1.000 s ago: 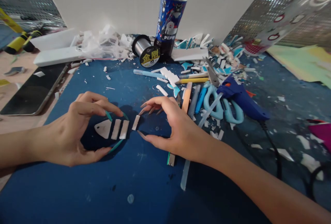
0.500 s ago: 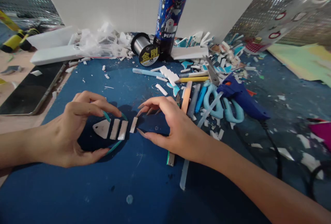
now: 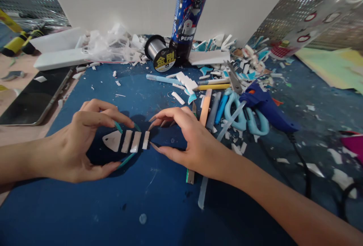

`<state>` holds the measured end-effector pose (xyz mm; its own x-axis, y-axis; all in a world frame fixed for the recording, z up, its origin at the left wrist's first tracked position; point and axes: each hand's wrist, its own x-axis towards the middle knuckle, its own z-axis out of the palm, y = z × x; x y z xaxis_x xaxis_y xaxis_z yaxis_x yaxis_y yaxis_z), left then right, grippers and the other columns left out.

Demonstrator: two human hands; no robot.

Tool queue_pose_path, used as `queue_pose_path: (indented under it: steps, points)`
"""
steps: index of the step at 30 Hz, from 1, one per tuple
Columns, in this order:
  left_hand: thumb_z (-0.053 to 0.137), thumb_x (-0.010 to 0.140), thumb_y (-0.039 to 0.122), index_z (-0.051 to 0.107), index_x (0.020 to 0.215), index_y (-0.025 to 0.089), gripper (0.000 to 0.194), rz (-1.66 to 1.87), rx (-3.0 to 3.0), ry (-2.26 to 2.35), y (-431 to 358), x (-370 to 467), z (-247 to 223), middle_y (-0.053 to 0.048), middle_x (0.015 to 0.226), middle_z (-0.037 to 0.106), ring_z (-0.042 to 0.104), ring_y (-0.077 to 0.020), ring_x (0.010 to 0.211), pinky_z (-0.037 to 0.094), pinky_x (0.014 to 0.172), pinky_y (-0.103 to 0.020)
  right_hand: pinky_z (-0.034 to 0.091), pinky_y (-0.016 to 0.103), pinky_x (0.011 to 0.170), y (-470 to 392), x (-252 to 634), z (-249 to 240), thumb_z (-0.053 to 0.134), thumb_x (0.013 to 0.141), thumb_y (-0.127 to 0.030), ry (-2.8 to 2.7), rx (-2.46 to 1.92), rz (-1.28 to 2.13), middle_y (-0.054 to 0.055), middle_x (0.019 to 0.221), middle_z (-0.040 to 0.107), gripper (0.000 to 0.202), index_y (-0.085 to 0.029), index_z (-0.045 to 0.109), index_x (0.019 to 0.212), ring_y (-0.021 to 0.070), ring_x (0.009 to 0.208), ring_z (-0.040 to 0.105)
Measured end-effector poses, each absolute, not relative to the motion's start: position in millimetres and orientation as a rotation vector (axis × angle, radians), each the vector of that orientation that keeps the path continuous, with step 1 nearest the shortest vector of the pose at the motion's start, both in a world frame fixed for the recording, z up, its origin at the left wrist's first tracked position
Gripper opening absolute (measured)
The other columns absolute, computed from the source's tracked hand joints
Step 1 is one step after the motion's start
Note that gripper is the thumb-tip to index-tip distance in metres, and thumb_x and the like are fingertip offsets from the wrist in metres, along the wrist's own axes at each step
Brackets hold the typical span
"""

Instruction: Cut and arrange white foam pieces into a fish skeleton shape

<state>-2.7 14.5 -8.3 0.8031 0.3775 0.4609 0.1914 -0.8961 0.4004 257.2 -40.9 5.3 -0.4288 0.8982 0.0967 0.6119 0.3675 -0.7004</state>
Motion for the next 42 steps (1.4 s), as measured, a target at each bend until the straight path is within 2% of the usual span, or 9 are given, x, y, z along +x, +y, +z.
queue_pose_path:
  steps: [24, 42]
  points:
    - [0.064, 0.078, 0.028, 0.034, 0.110, 0.019, 0.044, 0.757, 2.700, 0.474, 14.8, -1.3, -8.2, -0.013, 0.112, 0.060, 0.051, -0.0308, 0.102, 0.040, 0.082, -0.049, 0.051, 0.031, 0.090, -40.5, 256.0, 6.3, 0.067, 0.084, -0.033, -2.167, -1.322, 0.839, 0.002, 0.114, 0.060, 0.045, -0.028, 0.047, 0.123, 0.0171, 0.106, 0.058]
    - [0.062, 0.080, 0.030, 0.037, 0.110, 0.020, 0.040, 0.744, 2.723, 0.485, 14.5, -2.4, -8.2, -0.013, 0.113, 0.061, 0.051, -0.0308, 0.103, 0.038, 0.079, -0.047, 0.052, 0.039, 0.089, -40.6, 255.5, 7.7, 0.068, 0.083, -0.031, -2.153, -1.312, 0.870, 0.007, 0.113, 0.061, 0.044, -0.024, 0.049, 0.122, 0.0233, 0.108, 0.059]
